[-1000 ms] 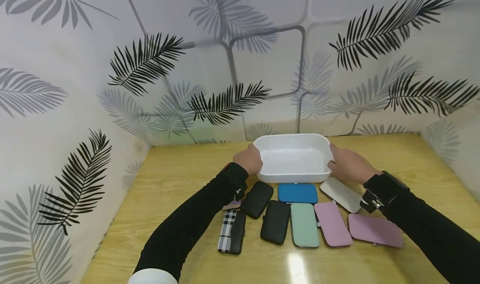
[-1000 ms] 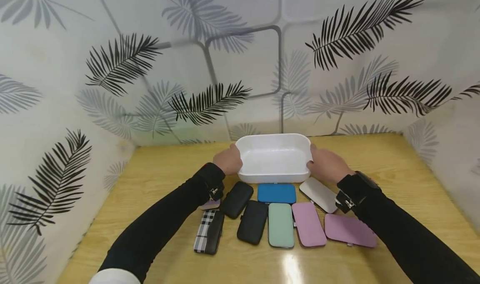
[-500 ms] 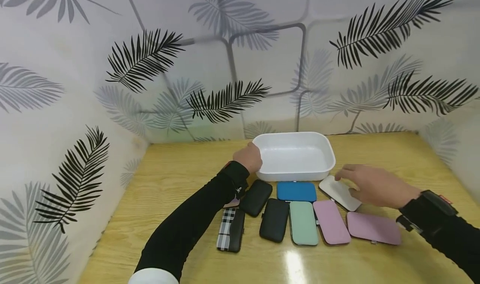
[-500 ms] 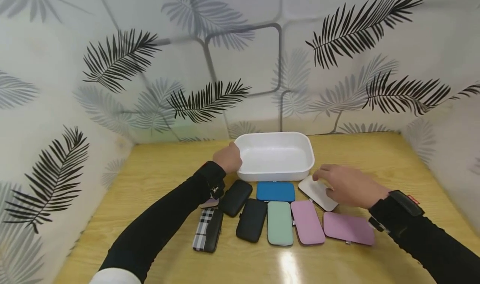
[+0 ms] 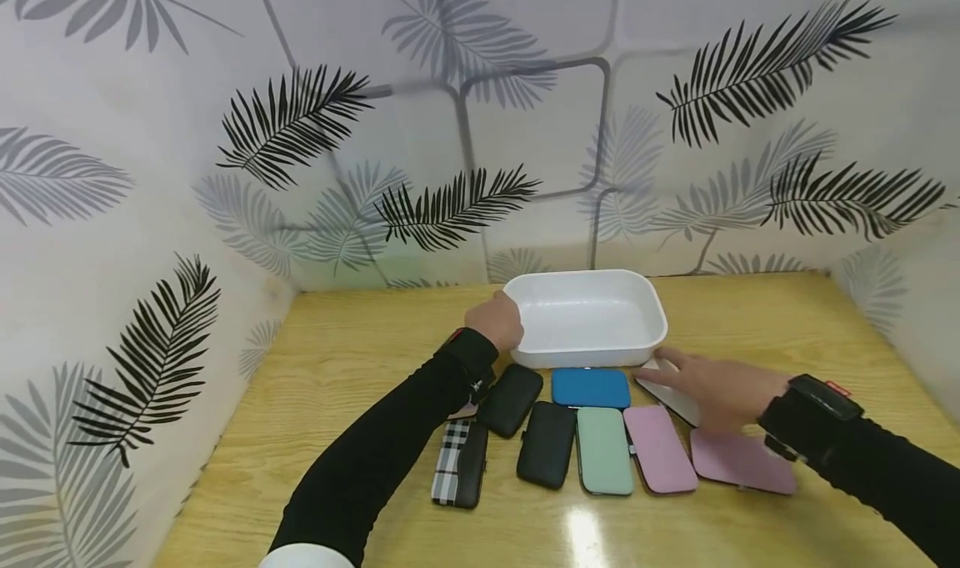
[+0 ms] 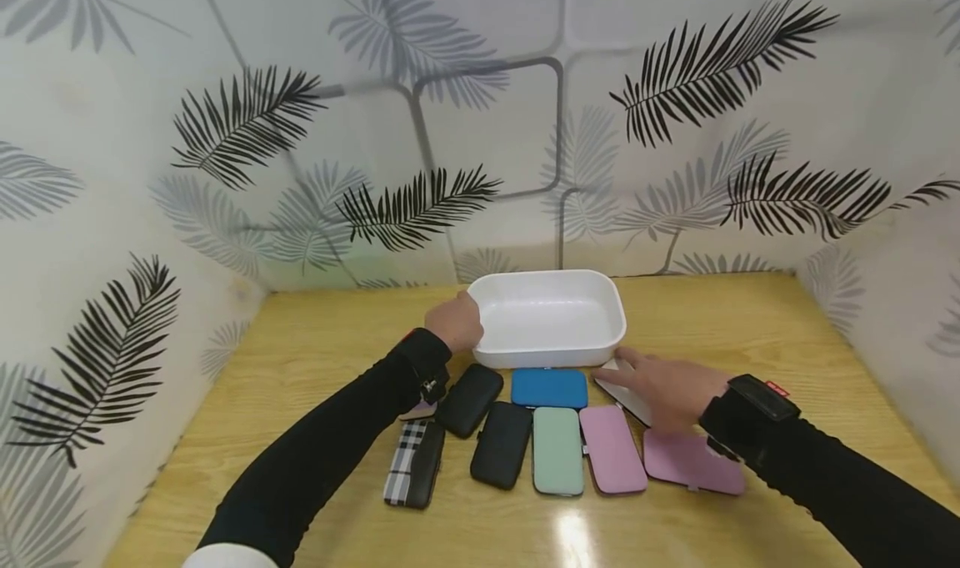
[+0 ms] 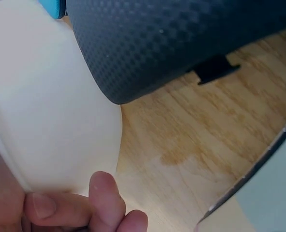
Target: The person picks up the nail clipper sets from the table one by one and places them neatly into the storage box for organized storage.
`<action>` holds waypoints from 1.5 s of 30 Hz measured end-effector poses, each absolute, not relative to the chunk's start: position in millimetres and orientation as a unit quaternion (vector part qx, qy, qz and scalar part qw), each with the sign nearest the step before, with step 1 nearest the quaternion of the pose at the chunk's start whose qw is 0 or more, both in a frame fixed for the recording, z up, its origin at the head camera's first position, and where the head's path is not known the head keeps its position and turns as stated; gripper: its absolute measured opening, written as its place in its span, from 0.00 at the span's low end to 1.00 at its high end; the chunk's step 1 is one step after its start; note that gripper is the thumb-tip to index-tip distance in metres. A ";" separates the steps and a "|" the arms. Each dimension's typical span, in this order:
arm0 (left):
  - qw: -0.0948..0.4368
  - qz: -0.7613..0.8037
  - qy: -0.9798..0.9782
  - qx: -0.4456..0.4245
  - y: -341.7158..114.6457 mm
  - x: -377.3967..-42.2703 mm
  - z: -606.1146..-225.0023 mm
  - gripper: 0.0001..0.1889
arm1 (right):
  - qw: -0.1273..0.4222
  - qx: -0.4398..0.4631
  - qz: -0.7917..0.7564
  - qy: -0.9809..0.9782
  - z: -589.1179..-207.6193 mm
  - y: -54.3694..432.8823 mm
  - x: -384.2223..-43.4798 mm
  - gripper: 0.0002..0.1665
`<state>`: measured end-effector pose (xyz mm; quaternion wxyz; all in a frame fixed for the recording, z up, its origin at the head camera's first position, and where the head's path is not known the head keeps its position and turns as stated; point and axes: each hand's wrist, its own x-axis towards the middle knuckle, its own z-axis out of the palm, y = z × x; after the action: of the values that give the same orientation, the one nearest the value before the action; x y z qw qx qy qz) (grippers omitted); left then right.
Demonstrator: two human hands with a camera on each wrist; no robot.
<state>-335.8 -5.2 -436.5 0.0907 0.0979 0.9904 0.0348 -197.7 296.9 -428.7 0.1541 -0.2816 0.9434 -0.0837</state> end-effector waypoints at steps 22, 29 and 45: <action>0.079 0.026 0.992 0.097 -1.0 -329.6 -435.8 0.31 | 0.121 -0.282 -0.005 0.952 -430.8 305.6 -208.0 0.63; 0.069 0.029 0.993 0.095 -2.9 -326.2 -434.6 0.29 | 0.122 -0.243 -0.020 0.962 -431.1 318.2 -213.5 0.61; 0.066 0.017 0.994 0.090 -1.2 -331.8 -437.8 0.30 | 0.034 -0.223 -0.066 0.972 -353.2 314.2 -259.0 0.62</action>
<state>-331.8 -1.2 -437.8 0.0662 0.0900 0.9936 0.0165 -259.0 314.2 -353.2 0.0342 -0.2227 0.9721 -0.0658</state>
